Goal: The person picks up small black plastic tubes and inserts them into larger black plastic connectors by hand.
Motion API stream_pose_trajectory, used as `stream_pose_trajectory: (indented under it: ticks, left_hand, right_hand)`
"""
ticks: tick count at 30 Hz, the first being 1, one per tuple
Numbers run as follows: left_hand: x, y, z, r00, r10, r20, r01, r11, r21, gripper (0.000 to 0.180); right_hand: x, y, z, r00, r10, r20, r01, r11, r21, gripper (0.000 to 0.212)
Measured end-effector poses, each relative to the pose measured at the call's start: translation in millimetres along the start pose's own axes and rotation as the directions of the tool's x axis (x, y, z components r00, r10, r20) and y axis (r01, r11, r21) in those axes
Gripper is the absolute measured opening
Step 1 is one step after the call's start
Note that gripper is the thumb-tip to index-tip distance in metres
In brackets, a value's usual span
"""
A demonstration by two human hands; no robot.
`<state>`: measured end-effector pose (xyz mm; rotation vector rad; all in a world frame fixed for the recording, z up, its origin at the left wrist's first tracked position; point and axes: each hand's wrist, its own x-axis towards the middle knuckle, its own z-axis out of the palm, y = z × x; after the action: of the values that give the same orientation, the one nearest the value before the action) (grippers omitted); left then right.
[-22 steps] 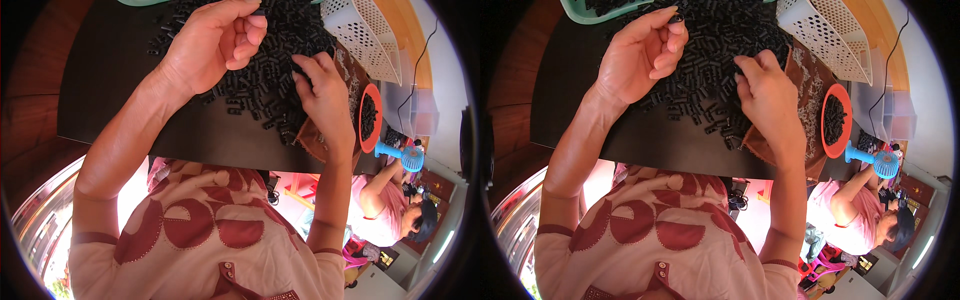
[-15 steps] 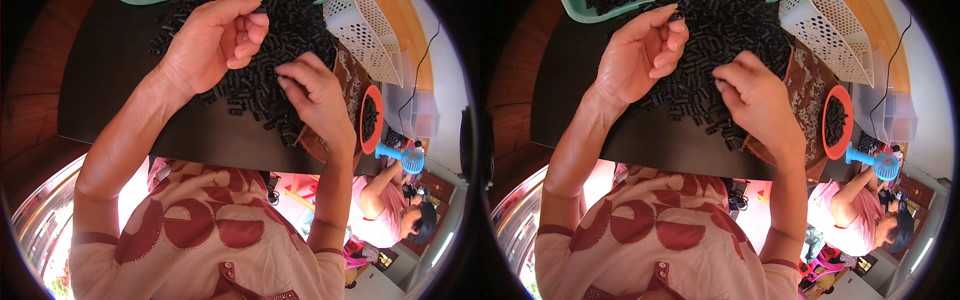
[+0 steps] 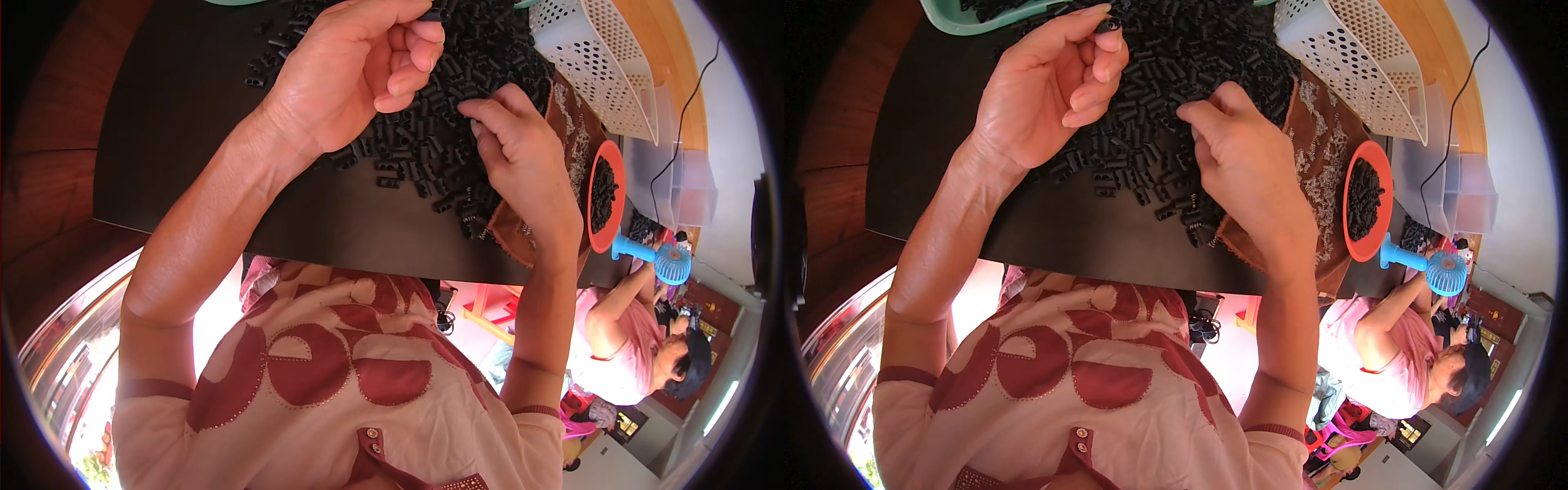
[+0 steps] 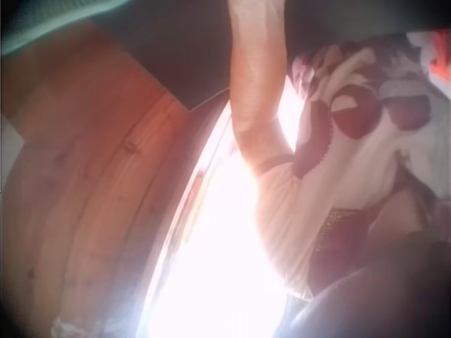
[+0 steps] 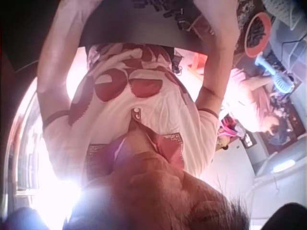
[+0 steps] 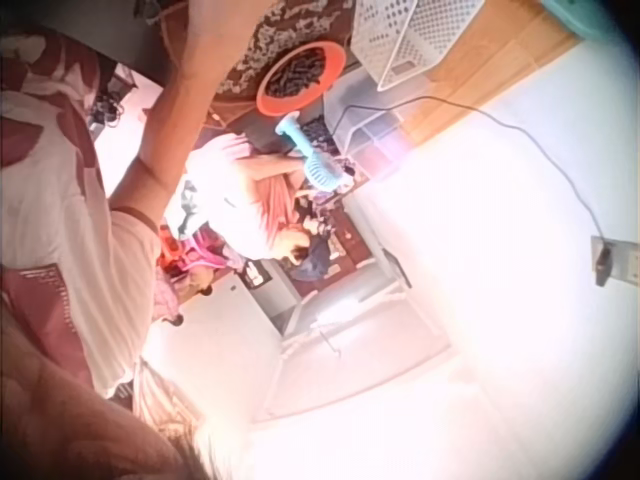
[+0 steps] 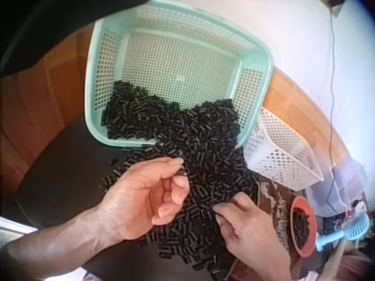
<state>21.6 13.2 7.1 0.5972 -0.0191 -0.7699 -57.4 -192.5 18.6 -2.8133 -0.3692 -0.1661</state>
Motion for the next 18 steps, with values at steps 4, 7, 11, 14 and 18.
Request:
stream_pose_trajectory:
  ticks: [4,7,11,14,18]
  left_hand:
    - [0,0,1,1.0,0.008,-0.009,-0.008,1.0,-0.004,0.026]
    - [3,-1,0,1.0,-0.006,0.013,0.006,1.0,-0.009,0.026]
    - [0,2,-4,1.0,0.008,0.019,-0.008,1.0,-0.017,0.026]
    - [2,0,-7,1.0,0.005,-0.001,-0.005,1.0,-0.022,0.027]
    - [2,0,4,0.999,-0.01,0.04,0.011,0.999,-0.037,0.027]
  right_hand:
    - [4,9,-2,1.0,-0.021,-0.007,0.021,0.999,-0.041,0.024]
    - [16,13,0,0.998,0.025,-0.055,-0.031,0.992,-0.124,0.026]
    - [20,14,6,1.0,-0.01,0.01,0.011,0.994,-0.104,0.025]
    - [19,16,6,1.0,0.003,0.019,-0.003,1.0,-0.003,0.024]
    - [34,34,5,0.997,0.051,-0.062,-0.055,0.996,-0.069,0.024]
